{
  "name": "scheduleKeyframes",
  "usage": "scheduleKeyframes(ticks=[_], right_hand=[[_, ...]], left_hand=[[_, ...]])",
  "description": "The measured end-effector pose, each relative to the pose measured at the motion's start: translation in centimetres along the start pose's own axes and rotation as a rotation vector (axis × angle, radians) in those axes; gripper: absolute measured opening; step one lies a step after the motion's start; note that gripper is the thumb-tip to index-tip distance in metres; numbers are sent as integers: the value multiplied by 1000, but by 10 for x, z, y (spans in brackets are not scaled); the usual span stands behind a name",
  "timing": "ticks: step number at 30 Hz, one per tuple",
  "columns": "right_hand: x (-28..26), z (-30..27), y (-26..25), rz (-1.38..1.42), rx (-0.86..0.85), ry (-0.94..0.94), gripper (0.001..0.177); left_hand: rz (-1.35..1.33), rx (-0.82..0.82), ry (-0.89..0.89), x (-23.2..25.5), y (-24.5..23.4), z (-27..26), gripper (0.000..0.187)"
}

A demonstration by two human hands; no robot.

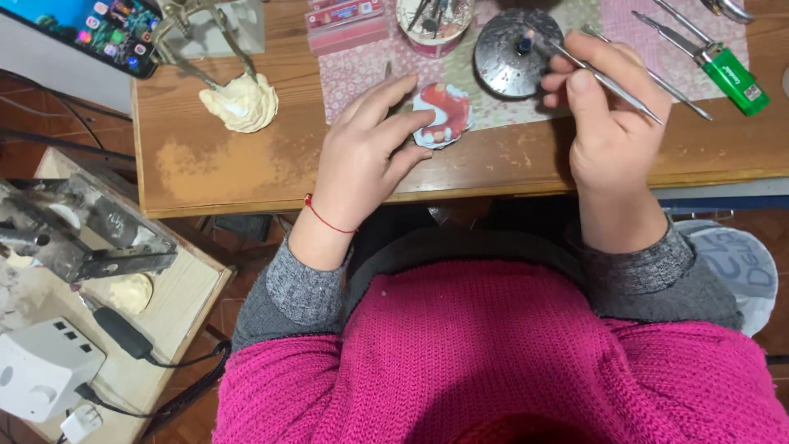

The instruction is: The person works on a dental mold held in a metal clamp, using a metal tool to shape and smooth the pink and white material. They repeatedly apply liquid from a spray bottle to the mold and continue refining the surface with the tool.

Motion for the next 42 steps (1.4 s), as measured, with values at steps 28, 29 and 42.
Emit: scheduleKeyframes(ticks=[28, 29, 42], right_hand=[[-12, -47, 63, -485, -328, -188, 26], [-15, -47, 68, -524, -341, -223, 27], [-14, -50, 70, -539, -377, -227, 24]], left_hand=[[117, 186, -94, 22, 6, 2, 41], [111, 191, -94, 21, 7, 2, 41], [78, 192, -94, 19, 8, 1, 41]])
Point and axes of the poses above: each hand's wrist, its own z-axis towards the middle knuckle, its own y-axis out of the palm, x = y × z, the point moved 9 cm from there along z, towards the middle knuckle, and after that the axes turned 9 degrees about z, right-handed, at the moved point
